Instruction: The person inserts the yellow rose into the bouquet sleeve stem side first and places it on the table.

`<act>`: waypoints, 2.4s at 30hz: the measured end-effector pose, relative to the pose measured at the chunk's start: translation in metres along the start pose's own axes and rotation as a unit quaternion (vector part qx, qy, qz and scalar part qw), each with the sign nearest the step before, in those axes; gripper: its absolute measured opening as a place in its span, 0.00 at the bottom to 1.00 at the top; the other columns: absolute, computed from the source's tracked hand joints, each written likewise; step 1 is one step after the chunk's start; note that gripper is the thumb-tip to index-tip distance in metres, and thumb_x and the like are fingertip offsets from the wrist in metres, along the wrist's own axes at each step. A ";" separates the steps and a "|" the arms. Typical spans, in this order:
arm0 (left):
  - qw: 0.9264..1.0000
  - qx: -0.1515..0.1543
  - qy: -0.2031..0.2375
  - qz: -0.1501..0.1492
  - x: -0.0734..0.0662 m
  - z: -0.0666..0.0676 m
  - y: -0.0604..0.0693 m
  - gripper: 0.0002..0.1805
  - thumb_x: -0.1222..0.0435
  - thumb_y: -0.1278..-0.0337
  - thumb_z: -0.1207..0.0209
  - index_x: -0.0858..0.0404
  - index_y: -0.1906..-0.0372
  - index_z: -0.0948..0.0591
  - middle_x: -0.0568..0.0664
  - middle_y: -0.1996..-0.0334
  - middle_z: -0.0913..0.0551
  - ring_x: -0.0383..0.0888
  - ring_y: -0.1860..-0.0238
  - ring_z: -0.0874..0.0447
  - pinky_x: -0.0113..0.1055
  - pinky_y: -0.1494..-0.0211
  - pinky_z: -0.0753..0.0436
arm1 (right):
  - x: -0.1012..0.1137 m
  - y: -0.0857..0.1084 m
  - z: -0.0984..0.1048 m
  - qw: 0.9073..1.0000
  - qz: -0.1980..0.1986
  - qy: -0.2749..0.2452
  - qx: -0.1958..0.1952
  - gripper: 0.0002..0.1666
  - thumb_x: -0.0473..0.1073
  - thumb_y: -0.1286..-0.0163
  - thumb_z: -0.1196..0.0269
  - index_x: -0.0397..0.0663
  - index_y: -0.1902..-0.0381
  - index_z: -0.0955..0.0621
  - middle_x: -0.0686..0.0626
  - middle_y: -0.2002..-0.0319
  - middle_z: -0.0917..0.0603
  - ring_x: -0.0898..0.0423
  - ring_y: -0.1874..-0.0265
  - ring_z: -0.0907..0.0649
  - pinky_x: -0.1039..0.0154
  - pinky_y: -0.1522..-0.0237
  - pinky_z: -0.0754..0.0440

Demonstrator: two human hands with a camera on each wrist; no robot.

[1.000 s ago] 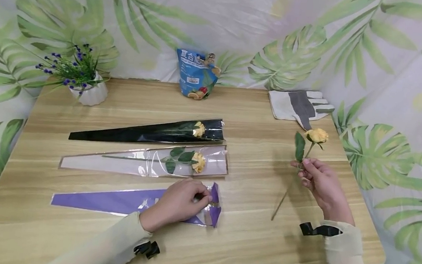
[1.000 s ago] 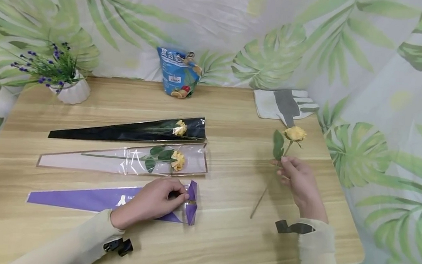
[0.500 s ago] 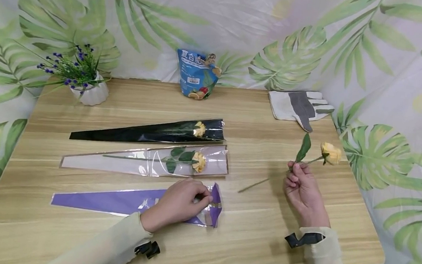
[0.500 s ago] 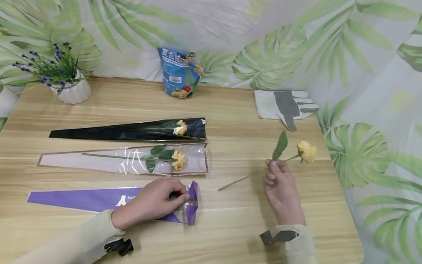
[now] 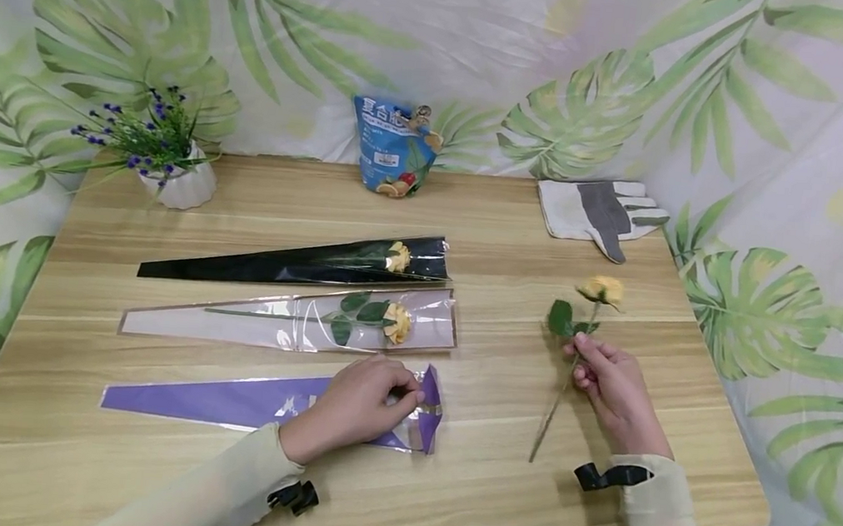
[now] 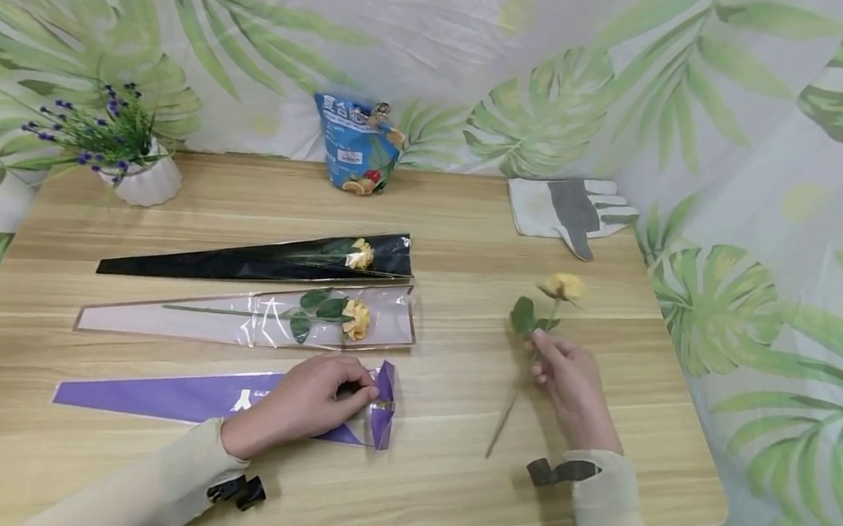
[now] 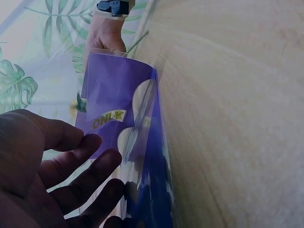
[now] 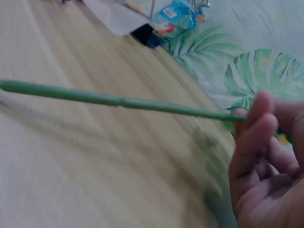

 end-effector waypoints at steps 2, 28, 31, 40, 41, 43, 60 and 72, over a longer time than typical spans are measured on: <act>1.000 -0.001 -0.002 0.000 0.000 0.000 0.000 0.05 0.56 0.36 0.36 0.47 0.68 0.13 0.29 0.73 0.22 0.33 0.66 0.24 0.35 0.61 0.24 | -0.002 0.000 0.003 1.000 -0.010 0.004 0.025 0.20 0.44 0.25 0.36 0.30 0.48 0.19 0.46 0.60 0.13 0.63 0.77 0.21 0.72 0.76 0.23; 0.999 0.030 0.037 0.017 -0.002 0.002 -0.007 0.08 0.56 0.33 0.38 0.47 0.68 0.13 0.30 0.72 0.19 0.32 0.71 0.24 0.36 0.62 0.24 | 0.014 0.068 -0.102 0.910 0.285 -0.170 0.248 0.14 0.23 0.24 0.50 0.31 0.49 0.20 0.39 0.55 0.16 0.50 0.62 0.13 0.62 0.54 0.17; 0.999 0.030 0.042 0.009 -0.004 0.002 -0.007 0.08 0.57 0.33 0.39 0.48 0.67 0.13 0.30 0.72 0.19 0.32 0.71 0.24 0.36 0.63 0.24 | 0.014 0.071 -0.101 0.917 0.322 -0.101 0.212 0.13 0.21 0.25 0.49 0.30 0.51 0.20 0.39 0.57 0.15 0.50 0.64 0.12 0.60 0.56 0.15; 0.997 0.030 0.064 0.027 -0.006 0.001 -0.009 0.07 0.56 0.32 0.38 0.49 0.65 0.12 0.30 0.71 0.19 0.33 0.71 0.23 0.35 0.62 0.23 | -0.016 0.067 -0.086 0.934 0.310 -0.071 0.164 0.17 0.22 0.24 0.52 0.32 0.41 0.29 0.36 0.55 0.18 0.46 0.63 0.13 0.57 0.57 0.15; 0.997 0.031 0.066 0.027 -0.006 0.000 -0.009 0.08 0.56 0.32 0.38 0.50 0.65 0.12 0.30 0.71 0.19 0.33 0.70 0.23 0.36 0.62 0.23 | -0.022 0.066 -0.083 0.942 0.292 -0.067 0.152 0.17 0.24 0.23 0.51 0.33 0.40 0.30 0.37 0.54 0.18 0.47 0.62 0.13 0.58 0.56 0.15; 0.997 0.033 0.070 0.026 -0.006 -0.001 -0.009 0.08 0.55 0.32 0.38 0.50 0.65 0.12 0.30 0.71 0.19 0.33 0.70 0.23 0.36 0.62 0.23 | -0.032 0.065 -0.077 0.957 0.252 -0.068 0.128 0.14 0.28 0.21 0.50 0.35 0.41 0.28 0.39 0.53 0.17 0.48 0.60 0.13 0.58 0.55 0.16; 0.997 0.026 0.062 0.025 -0.010 0.000 -0.009 0.08 0.54 0.32 0.39 0.49 0.65 0.13 0.29 0.73 0.21 0.33 0.69 0.23 0.35 0.62 0.24 | -0.061 0.059 -0.078 0.976 0.141 -0.056 0.153 0.10 0.31 0.22 0.45 0.37 0.46 0.26 0.39 0.51 0.17 0.45 0.55 0.13 0.58 0.53 0.16; 0.998 0.022 0.053 0.030 -0.011 0.004 -0.010 0.07 0.54 0.32 0.38 0.47 0.65 0.13 0.30 0.72 0.21 0.33 0.69 0.23 0.35 0.61 0.24 | -0.053 0.061 -0.084 0.962 0.151 -0.085 0.210 0.17 0.36 0.17 0.56 0.31 0.44 0.23 0.37 0.49 0.15 0.45 0.53 0.13 0.57 0.51 0.16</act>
Point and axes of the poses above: each hand's wrist, its own y-axis away from the middle knuckle, its own z-axis out of the back of the hand, x = y × z, the point moved 4 cm from there along -y, towards the middle knuckle
